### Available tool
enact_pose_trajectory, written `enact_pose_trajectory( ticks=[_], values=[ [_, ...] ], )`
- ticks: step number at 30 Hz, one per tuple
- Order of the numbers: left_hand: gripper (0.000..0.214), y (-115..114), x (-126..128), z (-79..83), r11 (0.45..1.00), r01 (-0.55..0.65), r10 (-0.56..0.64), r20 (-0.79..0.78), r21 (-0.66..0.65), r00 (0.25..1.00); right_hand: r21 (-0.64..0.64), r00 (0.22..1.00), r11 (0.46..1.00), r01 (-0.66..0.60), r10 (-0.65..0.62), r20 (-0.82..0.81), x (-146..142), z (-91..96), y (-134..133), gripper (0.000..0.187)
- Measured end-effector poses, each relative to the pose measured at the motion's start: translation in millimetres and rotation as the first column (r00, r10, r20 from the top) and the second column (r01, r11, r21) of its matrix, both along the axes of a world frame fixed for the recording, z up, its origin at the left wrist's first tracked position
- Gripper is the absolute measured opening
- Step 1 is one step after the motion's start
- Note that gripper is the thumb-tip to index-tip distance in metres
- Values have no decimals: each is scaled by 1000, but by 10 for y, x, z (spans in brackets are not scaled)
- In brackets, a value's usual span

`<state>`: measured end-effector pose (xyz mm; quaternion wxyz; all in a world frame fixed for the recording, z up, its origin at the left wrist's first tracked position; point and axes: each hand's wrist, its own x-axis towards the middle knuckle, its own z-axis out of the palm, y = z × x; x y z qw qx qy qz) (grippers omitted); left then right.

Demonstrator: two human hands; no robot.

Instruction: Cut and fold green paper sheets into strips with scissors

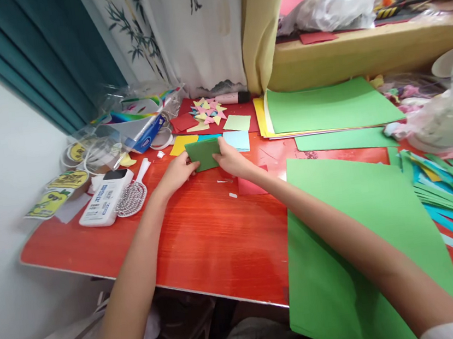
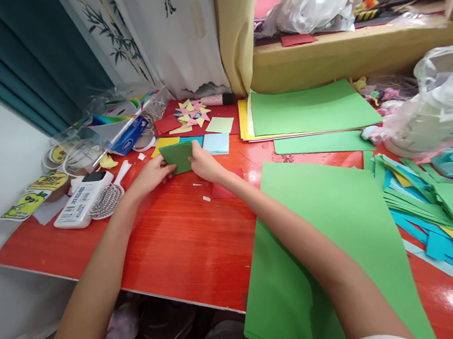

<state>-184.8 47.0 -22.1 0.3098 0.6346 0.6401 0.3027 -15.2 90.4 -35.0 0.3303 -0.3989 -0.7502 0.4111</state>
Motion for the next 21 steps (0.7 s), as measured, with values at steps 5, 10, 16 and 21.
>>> enact_pose_trajectory(
  ticks=[5, 10, 16, 21],
  values=[
    [30, 7, -284, 89, 985, -121, 138, -142, 122, 980, -72, 992, 996, 46, -54, -115, -20, 65, -10, 18],
    [40, 58, -616, -93, 962, -145, 256, -581, 232, 773, -238, 968, 971, -14, -46, -247, -7, 35, 12, 16],
    [60, 52, -617, -285, 933, -128, 345, -740, 336, 577, -263, 959, 964, -35, -42, -280, -57, -88, 56, 16],
    [55, 18, -592, -265, 933, -161, 356, -766, 322, 535, -290, 955, 955, -68, -23, -297, -81, -111, 60, 16]
  ],
)
